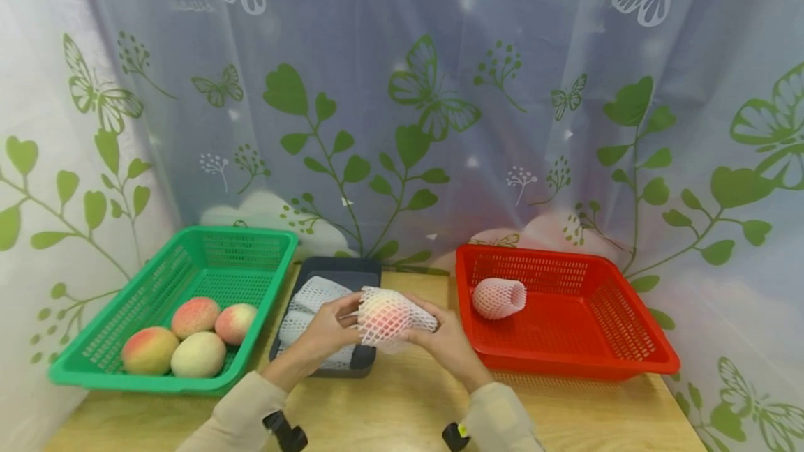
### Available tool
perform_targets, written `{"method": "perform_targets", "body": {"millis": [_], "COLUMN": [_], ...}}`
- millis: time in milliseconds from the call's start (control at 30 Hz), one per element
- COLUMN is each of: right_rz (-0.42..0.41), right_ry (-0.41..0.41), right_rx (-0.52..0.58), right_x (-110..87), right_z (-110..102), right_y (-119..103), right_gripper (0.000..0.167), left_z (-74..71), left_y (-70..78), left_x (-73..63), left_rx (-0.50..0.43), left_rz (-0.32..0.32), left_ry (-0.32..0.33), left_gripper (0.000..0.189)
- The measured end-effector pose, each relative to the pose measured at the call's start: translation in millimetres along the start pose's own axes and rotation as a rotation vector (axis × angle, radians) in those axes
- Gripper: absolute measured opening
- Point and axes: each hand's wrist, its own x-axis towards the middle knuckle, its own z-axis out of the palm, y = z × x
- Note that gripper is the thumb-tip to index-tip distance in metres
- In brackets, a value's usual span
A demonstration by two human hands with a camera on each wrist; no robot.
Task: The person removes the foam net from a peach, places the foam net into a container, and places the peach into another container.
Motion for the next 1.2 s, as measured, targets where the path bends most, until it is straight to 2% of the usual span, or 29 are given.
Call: {"method": "perform_targets", "body": {"millis": [133,267,467,733,900,1200], "right_rz": [-0.003,0.032,0.088,0.102,0.099,0.087], "right_ry": [0.06,0.12,0.192,0.265,0.319,0.358], "right_rx": [0.073,0.114,0.093,0.048,-0.005,0.056], "right_x": [-0.2,0.8,6.1,14.1,17.6,28.7], "right_z": [0.3,1.1,3.7,7.0,4.1,6.4], "right_y": [0.0,-0.9,-5.1,-16.1,-20.9,-20.7], "right_gripper": [0.051,0.042,0.032,0.027,0.028,0.03], "left_z": [-1.9,-5.3,-9.7,-22.7,-35.7,-73.9], "left_y": [0.3,0.1,3.3,9.3,23.1,45.2], "left_x": [0.3,-0.5,-2.6,-7.5,-12.8,-22.6], "left_rx": [-0.004,0.003,0.022,0.028,0.059,0.127], "left_rz": [0.024,0.015,0.004,0.006,-0.006,-0.025], "left_ry": [0.034,0.04,0.049,0.086,0.127,0.232], "left_gripper": [0.067,0.067,0.069,0.07,0.069,0.069]}}
